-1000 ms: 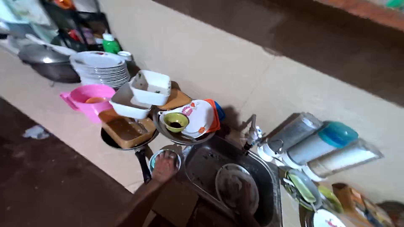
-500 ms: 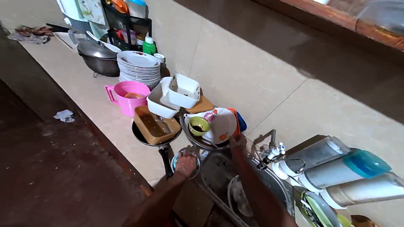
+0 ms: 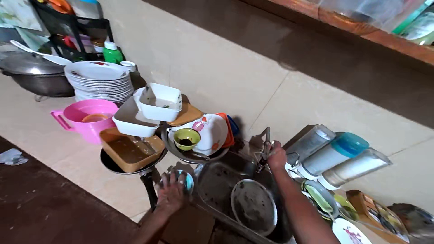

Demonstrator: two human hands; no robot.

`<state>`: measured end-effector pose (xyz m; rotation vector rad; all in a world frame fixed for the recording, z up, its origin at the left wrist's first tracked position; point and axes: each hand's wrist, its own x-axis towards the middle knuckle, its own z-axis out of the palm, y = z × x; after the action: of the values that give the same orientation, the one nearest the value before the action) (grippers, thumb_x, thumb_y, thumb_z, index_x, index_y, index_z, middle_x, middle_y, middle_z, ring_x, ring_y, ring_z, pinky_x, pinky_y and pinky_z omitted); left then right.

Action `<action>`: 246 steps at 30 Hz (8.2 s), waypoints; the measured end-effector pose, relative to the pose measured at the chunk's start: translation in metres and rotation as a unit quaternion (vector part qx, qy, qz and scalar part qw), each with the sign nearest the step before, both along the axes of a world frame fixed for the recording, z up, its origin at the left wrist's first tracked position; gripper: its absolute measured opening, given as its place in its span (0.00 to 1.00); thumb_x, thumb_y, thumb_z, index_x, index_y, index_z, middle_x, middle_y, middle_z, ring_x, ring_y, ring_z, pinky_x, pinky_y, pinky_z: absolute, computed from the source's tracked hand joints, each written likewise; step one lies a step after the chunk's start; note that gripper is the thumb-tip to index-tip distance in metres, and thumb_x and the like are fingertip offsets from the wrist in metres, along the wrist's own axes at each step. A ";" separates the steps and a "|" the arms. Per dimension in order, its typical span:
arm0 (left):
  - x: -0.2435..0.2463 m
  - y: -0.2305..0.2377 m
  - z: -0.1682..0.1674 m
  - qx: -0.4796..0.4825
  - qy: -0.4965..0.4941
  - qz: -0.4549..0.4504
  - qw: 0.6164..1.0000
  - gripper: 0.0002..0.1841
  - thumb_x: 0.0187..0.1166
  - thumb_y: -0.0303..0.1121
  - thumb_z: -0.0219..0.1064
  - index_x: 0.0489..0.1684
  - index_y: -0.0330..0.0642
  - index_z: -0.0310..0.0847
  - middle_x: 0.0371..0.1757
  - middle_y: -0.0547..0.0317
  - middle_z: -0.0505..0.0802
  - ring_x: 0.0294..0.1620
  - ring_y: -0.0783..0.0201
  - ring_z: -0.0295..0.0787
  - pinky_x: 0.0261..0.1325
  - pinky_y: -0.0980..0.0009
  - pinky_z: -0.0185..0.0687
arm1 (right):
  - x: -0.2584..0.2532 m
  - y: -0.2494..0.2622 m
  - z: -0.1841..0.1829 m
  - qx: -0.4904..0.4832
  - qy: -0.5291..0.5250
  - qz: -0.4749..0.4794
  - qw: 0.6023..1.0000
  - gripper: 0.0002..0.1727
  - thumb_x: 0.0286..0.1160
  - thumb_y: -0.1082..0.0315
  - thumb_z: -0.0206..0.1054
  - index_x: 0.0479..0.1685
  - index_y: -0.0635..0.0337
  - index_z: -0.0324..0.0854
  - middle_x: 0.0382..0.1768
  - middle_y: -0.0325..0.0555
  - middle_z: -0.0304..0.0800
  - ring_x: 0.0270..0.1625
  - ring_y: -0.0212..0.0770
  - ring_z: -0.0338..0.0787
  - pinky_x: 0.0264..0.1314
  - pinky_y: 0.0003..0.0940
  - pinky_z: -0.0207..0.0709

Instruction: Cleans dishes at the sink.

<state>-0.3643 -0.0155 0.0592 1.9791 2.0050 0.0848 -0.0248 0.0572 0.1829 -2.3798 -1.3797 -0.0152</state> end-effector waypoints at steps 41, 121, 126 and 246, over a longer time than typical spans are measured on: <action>0.272 0.055 -0.095 -0.080 -0.050 -0.183 0.979 0.54 0.62 0.57 0.78 0.95 0.57 0.55 0.98 0.52 0.45 0.95 0.31 0.36 0.85 0.29 0.46 | 0.040 0.031 -0.037 0.220 0.468 0.167 0.839 0.44 0.92 0.39 0.24 0.39 0.63 0.81 0.24 0.43 0.86 0.23 0.35 0.88 0.34 0.35 0.87; -0.033 0.038 -0.020 0.061 -0.048 -0.070 0.995 0.43 0.77 0.71 0.54 0.85 0.50 0.71 0.95 0.44 0.57 0.92 0.27 0.46 0.81 0.28 0.52 | -0.026 0.016 -0.041 0.292 0.151 -0.093 0.940 0.24 0.87 0.57 0.63 0.61 0.74 0.84 0.54 0.74 0.89 0.63 0.68 0.87 0.72 0.61 0.71; -0.034 0.038 -0.017 0.049 -0.061 -0.071 0.994 0.42 0.78 0.70 0.54 0.87 0.50 0.69 0.95 0.41 0.57 0.94 0.28 0.43 0.85 0.27 0.42 | -0.065 0.015 -0.059 0.340 -0.003 -0.079 0.937 0.33 0.82 0.58 0.62 0.81 0.71 0.70 0.84 0.78 0.60 0.86 0.80 0.60 0.83 0.70 0.56; 0.178 0.009 0.035 0.176 -0.311 -0.264 0.896 0.16 0.85 0.28 0.59 0.58 0.20 0.83 0.49 0.28 0.92 0.51 0.37 0.92 0.61 0.39 0.83 | 0.117 -0.365 -0.094 0.376 -0.039 0.058 0.924 0.29 0.92 0.49 0.51 0.30 0.64 0.83 0.23 0.48 0.84 0.26 0.36 0.86 0.31 0.29 0.83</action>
<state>-0.1867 -0.0068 0.0941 2.2500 1.0644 0.8803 0.0920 -0.3074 0.0890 -1.6654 -1.2423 -0.5159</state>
